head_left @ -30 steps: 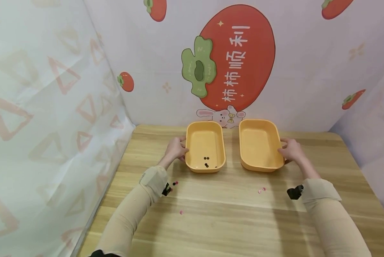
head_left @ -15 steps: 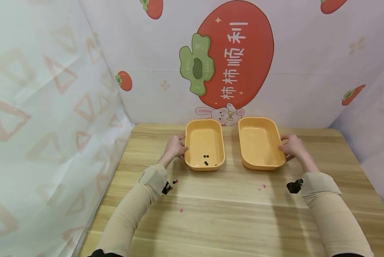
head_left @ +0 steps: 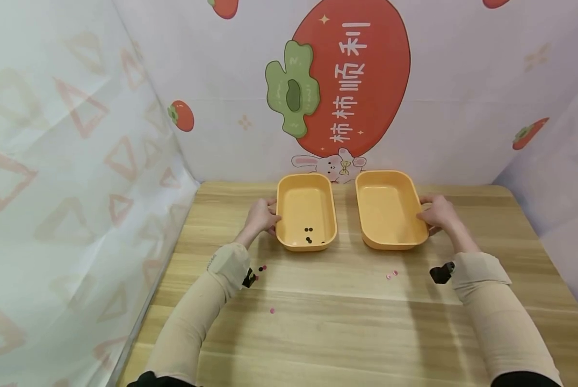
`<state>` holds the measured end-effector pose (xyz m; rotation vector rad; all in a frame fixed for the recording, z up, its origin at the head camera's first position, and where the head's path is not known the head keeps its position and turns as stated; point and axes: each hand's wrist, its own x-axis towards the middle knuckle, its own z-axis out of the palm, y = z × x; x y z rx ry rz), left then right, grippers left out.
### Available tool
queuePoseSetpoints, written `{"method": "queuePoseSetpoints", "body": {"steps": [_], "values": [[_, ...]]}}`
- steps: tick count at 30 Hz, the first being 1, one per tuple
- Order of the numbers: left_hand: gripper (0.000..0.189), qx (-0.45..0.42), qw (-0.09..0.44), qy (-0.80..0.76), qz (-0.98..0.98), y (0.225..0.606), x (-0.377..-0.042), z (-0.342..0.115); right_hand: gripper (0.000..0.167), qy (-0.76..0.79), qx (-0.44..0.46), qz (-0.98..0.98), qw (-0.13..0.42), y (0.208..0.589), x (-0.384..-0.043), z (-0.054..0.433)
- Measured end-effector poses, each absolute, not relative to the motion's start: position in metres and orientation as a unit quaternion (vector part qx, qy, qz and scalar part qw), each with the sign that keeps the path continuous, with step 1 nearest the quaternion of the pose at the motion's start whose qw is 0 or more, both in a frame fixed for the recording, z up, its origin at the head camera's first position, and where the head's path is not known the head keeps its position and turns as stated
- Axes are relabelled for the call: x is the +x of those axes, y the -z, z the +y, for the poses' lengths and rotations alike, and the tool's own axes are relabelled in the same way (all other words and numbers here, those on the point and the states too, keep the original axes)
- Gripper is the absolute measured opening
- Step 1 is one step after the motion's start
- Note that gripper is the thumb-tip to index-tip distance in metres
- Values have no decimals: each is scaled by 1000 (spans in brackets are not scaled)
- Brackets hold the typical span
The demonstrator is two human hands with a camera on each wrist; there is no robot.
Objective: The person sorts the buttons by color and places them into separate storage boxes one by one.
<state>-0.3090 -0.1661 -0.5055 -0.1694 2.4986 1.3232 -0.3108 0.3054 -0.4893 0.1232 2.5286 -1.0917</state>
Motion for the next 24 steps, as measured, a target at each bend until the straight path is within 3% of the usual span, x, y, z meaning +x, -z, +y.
{"method": "queuePoseSetpoints", "body": {"steps": [8,24], "values": [[68,-67,154,-461,872,507,-312,-165,60,385,35,901,196,489,-311,308],[69,-71,163,-467,866,508,-316,-166,74,389,46,896,208,493,-320,308]]}}
